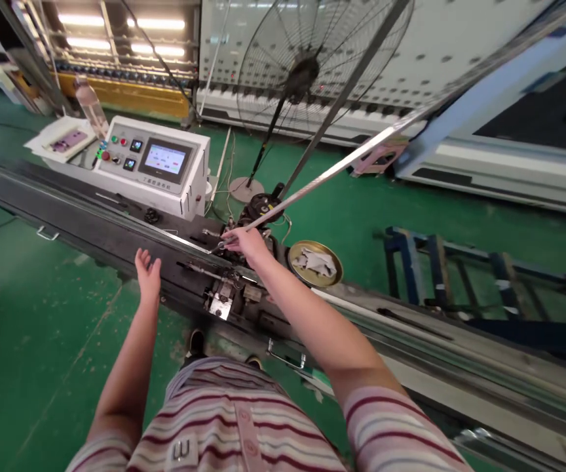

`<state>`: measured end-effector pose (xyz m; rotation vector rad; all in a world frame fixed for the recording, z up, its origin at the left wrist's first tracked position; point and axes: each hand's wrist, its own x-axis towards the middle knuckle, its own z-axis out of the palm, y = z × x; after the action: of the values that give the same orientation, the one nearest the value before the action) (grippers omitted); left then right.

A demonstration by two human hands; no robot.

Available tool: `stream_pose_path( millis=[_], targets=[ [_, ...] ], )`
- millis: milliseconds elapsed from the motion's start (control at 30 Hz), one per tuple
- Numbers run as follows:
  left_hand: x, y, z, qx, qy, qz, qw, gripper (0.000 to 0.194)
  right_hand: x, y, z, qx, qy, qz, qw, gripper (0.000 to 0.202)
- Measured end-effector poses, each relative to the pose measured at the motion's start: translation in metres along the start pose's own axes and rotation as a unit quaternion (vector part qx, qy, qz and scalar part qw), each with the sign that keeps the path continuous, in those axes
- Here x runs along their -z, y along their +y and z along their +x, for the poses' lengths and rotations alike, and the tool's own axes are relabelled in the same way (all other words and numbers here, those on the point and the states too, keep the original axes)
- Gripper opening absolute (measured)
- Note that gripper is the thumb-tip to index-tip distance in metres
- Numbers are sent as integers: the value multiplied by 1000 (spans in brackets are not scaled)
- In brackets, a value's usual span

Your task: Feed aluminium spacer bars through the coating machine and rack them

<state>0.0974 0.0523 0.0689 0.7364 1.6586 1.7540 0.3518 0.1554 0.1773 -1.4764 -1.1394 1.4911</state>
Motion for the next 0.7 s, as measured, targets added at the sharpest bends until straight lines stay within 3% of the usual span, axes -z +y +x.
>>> stream_pose_path(
  millis=[100,133,200,300,400,500,567,633,700],
  targets=[
    [-47,25,11,148,-51,-109,982,72,50,-16,-32,4,-6,32,999,23],
    [-65,32,8,175,-80,-129,973,74,69,-19,-44,7,-2,39,999,24],
    [-101,46,-12,170,-147,-150,963,83,109,-20,-65,7,9,53,999,25],
    [-155,61,-65,96,-229,-160,955,92,171,-7,-90,-1,31,76,997,26],
    [-204,70,-130,36,-259,-156,953,89,234,14,-113,3,58,88,994,29],
    [-250,75,-194,0,-264,-138,955,85,309,29,-145,102,170,48,979,45],
    [-278,76,-232,-21,-269,-123,955,83,378,32,-179,208,333,-15,920,59],
    [-305,76,-265,-40,-277,-114,953,83,465,37,-219,278,511,-80,809,63],
    [-330,74,-295,-52,-296,-113,947,83,565,51,-260,311,630,-103,704,63]
  ],
)
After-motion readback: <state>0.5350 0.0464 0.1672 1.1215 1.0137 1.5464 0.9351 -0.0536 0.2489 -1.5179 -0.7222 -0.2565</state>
